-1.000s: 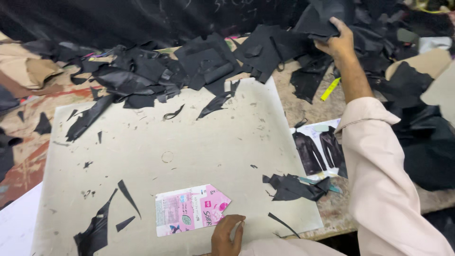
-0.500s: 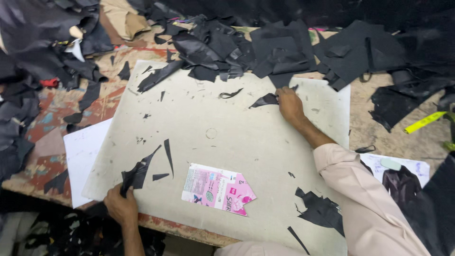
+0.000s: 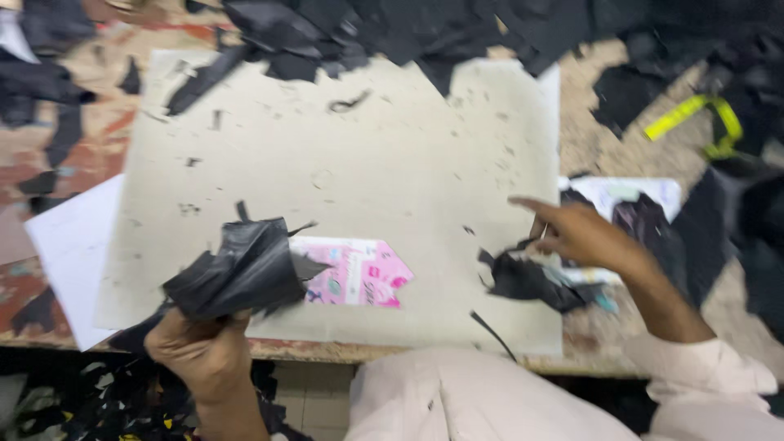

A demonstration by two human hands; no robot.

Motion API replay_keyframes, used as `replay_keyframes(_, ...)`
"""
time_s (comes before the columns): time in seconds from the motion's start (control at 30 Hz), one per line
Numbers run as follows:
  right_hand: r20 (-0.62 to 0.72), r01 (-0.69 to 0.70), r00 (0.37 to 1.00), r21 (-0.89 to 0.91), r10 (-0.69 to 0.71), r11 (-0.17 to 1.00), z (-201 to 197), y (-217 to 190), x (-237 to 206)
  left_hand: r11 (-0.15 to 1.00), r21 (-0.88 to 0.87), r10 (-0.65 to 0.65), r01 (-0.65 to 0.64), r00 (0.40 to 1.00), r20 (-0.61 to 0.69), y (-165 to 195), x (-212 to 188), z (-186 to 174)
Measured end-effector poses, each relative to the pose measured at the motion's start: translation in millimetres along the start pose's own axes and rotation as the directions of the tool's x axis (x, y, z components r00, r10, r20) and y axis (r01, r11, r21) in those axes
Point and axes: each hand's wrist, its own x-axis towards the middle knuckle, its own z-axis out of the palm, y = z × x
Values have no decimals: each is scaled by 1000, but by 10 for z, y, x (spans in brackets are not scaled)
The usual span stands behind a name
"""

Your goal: The person uses a utility knife to cut black leather pieces on a work table. They place a paper pattern on the leather, trace and cut along the edges, then remove the pattern and set the cut leather aside. The process is repeated with additional leather pieces.

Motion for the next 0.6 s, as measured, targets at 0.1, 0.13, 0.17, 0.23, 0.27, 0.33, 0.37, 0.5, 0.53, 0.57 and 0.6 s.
replay_keyframes(0.1, -75, -260, 962, 46, 263, 964, 163, 510, -507, 979, 174, -153, 109, 951, 267, -60, 30, 193)
replay_keyframes(0.13, -72, -305, 949, 54, 308, 951, 252, 648, -659, 966, 223, -205, 133, 916, 345, -172, 74, 223)
replay_keyframes(0.17, -66, -339, 937, 63, 343, 939, 414, 734, -786, 946, 268, -283, 183, 870, 405, -368, 176, 271)
replay_keyframes(0.23, -88, -401, 909, 84, 407, 912, 857, 790, -919, 867, 467, -390, 176, 822, 415, -729, 193, 265)
replay_keyframes(0.27, -127, -430, 889, 96, 440, 898, 1102, 779, -926, 793, 597, -408, 120, 833, 375, -899, 157, 239)
replay_keyframes(0.33, -268, -454, 847, 86, 459, 887, 1490, 773, -971, 612, 783, -305, -109, 882, 360, -1133, 47, 84)
replay_keyframes(0.37, -365, -449, 820, 67, 441, 891, 1663, 755, -982, 479, 853, -254, -209, 897, 362, -1197, 0, -26)
replay_keyframes(0.5, -509, -381, 774, 104, 378, 919, 1918, 738, -835, 580, 814, -439, -30, 830, 343, -1258, -97, -338)
replay_keyframes(0.53, -492, -389, 776, 117, 394, 914, 1910, 732, -792, 610, 792, -527, 32, 763, 375, -1231, -112, -384)
replay_keyframes(0.57, -477, -402, 776, 128, 412, 906, 1873, 728, -749, 636, 765, -603, 99, 683, 413, -1205, -114, -415)
replay_keyframes(0.6, -456, -422, 776, 140, 437, 896, 1845, 705, -705, 715, 695, -571, 70, 632, 524, -1173, -112, -446)
